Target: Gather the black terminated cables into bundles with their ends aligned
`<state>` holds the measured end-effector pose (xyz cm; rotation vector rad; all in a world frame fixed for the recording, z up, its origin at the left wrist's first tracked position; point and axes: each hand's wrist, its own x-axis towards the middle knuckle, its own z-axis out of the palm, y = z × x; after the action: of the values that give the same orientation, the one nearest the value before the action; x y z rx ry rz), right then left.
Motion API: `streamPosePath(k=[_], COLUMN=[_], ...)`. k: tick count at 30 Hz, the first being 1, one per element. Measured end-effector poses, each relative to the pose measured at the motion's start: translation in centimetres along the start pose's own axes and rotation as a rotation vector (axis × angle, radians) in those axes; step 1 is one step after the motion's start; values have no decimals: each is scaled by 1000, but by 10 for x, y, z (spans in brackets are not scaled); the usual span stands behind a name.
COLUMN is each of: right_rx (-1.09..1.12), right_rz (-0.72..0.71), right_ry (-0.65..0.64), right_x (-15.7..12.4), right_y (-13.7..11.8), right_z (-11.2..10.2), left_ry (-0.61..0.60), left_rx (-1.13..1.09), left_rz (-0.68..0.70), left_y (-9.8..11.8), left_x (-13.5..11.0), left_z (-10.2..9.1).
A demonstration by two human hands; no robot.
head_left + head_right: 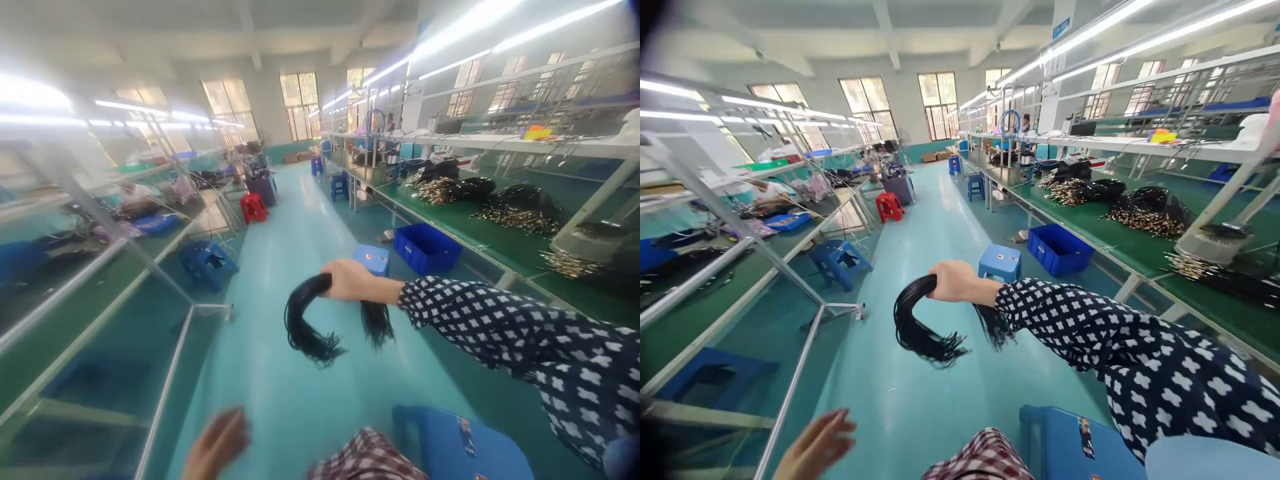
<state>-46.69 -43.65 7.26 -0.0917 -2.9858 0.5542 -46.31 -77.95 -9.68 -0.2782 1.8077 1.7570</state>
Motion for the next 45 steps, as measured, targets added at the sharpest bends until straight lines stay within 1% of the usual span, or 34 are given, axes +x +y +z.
streamPosePath(k=[1, 2, 3, 5, 6, 8, 9, 11, 13, 15, 16, 18, 20, 21, 23, 25, 28, 29, 31, 32, 34, 36, 38, 39, 40, 41, 42, 43, 44, 45], right_rx=[13, 31, 54, 114, 153, 247, 297, 380, 431, 464, 473, 480, 463, 457, 490, 595, 787, 832, 883, 895, 905, 917, 937, 948, 958, 968, 980, 995, 1015, 1043], right_rz=[2, 11, 26, 71, 91, 110, 113, 125, 146, 159, 160, 171, 198, 208, 186, 116, 22, 1, -32, -40, -42, -44, -41, -30, -16, -4, 5, 14, 23, 42], right_ry=[-2, 3, 18, 64, 85, 98, 104, 137, 206, 280, 313, 375, 424, 443, 480, 497, 484, 476, 456, 440, 408, 402, 424, 442, 463, 487, 512, 535, 559, 584], right_x=[15, 31, 46, 75, 90, 118, 132, 158, 182, 205, 216, 240, 265, 278, 306, 333, 375, 389, 419, 434, 466, 500, 537, 557, 576, 597, 617, 638, 658, 677], right_y=[5, 10, 15, 26, 32, 41, 45, 51, 54, 56, 57, 58, 60, 62, 72, 91, 135, 151, 183, 196, 218, 233, 246, 254, 264, 278, 295, 316, 339, 365], right_z=[-7, -14, -21, -35, -42, -59, -68, -88, -108, -128, -138, -157, -173, -179, -187, -189, -188, -188, -190, -193, -200, -210, -221, -226, -231, -236, -239, -241, -243, -243], left_ry=[69, 88, 68, -48, -79, -127, -161, -278, -479, -706, -761, -801, -776, -769, -787, -866, -995, -1018, -1026, -1017, -1008, -1043, -1128, -1216, -1313, -1409, -1481, -1523, -1530, -1508], left_rx=[155, 289, 402, 547, 575, 599, 598, 556, 509, 492, 476, 461, 398, 363, 292, 240, 202, 199, 183, 170, 158, 157, 128, 119, 132, 145, 135, 115, 81, 43], left_rz=[203, 394, 536, 764, 849, 930, 963, 1003, 972, 901, 895, 876, 791, 732, 601, 531, 535, 552, 627, 671, 733, 740, 714, 651, 557, 471, 395, 328, 274, 225], left_y=[26, 52, 77, 124, 146, 186, 206, 245, 284, 317, 331, 348, 354, 353, 348, 343, 342, 345, 356, 365, 389, 420, 454, 470, 484, 496, 505, 512, 516, 519], left_x=[18, 37, 56, 97, 119, 163, 185, 224, 255, 281, 293, 318, 345, 358, 386, 416, 466, 484, 519, 535, 563, 587, 608, 618, 628, 639, 650, 662, 675, 689], left_z=[12, 27, 45, 83, 102, 132, 144, 157, 160, 157, 155, 156, 165, 174, 197, 226, 264, 275, 293, 303, 327, 360, 400, 420, 440, 459, 475, 489, 501, 510])
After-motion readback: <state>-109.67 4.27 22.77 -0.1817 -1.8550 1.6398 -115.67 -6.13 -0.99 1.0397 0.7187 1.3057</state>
